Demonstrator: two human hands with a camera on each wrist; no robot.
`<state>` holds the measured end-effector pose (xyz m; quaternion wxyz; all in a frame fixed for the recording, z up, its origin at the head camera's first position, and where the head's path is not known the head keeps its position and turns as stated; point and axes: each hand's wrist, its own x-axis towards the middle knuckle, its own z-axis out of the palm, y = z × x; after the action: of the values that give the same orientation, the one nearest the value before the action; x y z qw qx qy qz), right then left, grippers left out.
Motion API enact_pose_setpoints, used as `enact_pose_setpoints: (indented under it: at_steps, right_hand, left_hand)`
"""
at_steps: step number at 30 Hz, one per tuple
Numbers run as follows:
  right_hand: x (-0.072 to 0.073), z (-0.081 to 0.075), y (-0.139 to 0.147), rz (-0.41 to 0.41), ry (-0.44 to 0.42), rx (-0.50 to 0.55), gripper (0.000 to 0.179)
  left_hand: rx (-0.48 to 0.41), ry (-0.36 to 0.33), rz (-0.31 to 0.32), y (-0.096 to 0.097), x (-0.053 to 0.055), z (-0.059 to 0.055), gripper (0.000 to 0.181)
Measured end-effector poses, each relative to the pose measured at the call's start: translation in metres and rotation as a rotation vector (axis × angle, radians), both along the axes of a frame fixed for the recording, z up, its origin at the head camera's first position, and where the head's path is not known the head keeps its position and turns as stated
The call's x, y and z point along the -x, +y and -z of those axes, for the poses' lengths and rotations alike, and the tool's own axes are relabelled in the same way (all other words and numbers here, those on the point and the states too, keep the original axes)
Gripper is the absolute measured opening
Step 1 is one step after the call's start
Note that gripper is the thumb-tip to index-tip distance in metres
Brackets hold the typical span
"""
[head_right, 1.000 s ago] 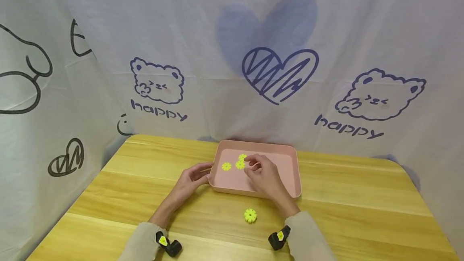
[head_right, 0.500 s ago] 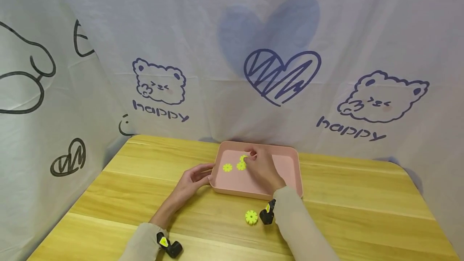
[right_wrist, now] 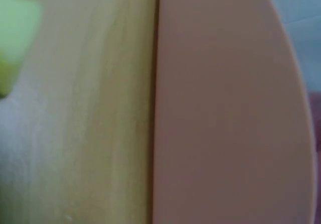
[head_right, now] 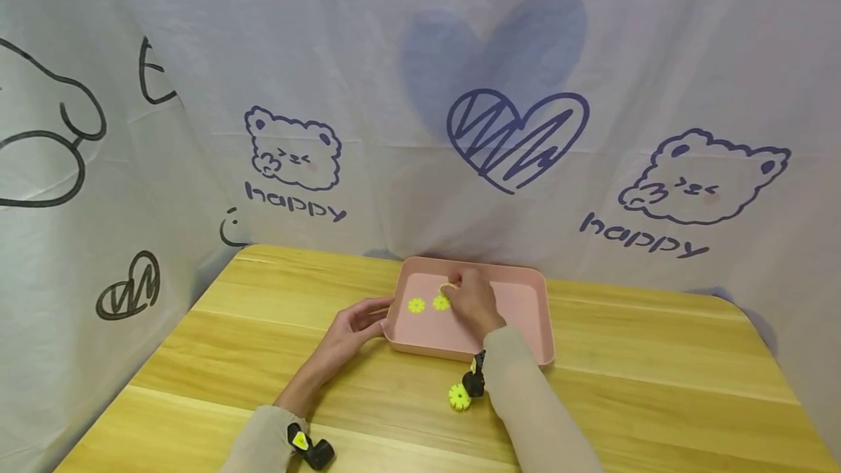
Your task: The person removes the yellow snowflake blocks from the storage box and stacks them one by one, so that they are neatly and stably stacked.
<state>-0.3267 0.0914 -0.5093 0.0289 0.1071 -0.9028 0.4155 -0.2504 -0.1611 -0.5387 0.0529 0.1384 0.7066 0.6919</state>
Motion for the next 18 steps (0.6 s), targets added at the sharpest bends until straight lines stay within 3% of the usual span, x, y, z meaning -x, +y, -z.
enact_pose_setpoints:
  at_steps: [7, 18]
  right_hand:
    - [0.0005, -0.0002, 0.0002, 0.023, -0.041, -0.068, 0.021]
    - [0.0002, 0.0030, 0.0069, 0.001, -0.034, 0.051, 0.015]
  left_hand:
    - [-0.002, 0.007, 0.002, 0.0014, -0.0010, -0.0011, 0.044]
    - [-0.007, -0.006, -0.005, 0.0013, -0.0018, -0.0001, 0.044]
